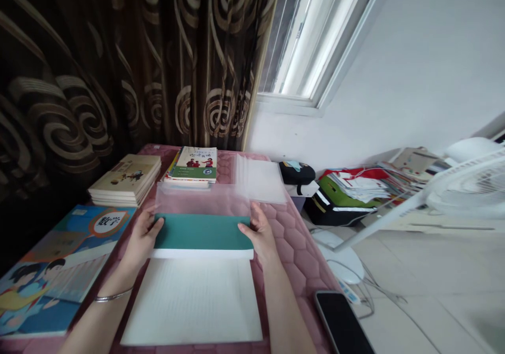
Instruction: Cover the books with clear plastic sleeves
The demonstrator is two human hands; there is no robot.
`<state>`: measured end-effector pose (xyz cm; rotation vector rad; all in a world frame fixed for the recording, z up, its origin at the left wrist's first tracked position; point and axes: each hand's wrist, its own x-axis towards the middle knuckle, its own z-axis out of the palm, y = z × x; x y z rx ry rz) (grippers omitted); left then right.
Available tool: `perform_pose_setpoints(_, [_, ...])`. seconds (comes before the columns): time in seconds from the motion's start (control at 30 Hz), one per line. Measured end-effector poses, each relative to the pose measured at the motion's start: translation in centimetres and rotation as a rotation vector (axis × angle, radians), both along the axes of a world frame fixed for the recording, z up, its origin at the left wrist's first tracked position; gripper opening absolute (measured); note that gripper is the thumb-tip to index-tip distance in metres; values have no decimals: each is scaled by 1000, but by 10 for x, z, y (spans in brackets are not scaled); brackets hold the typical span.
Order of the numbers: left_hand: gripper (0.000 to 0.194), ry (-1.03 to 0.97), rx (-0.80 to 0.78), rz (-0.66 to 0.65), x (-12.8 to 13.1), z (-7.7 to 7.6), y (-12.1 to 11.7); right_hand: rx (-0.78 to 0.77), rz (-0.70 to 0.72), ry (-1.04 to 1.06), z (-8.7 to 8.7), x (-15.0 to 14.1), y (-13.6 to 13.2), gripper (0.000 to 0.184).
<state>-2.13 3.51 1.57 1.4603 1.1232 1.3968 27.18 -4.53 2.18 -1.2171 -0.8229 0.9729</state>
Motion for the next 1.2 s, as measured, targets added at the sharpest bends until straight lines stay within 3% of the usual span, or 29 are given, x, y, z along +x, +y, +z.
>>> perform_pose_setpoints(0.1, [43, 10, 6, -13, 0, 2, -1, -22, -39, 35, -3, 0, 1, 91])
perform_pose_setpoints(0.3, [41, -1, -5, 5, 1, 3, -2, -63, 11, 76, -3, 2, 0, 50])
perform_pose_setpoints(0.57, [45, -2, -21, -4, 1, 1, -2, -66, 119, 49, -7, 6, -1, 50])
perform_pose_setpoints(0.83, [44, -12, -47, -8, 1, 3, -4, -62, 119, 108, -10, 6, -1, 55])
perform_pose_setpoints(1.2, [43, -15, -28, 15, 1, 0, -2, -88, 49, 173, -15, 7, 3, 35])
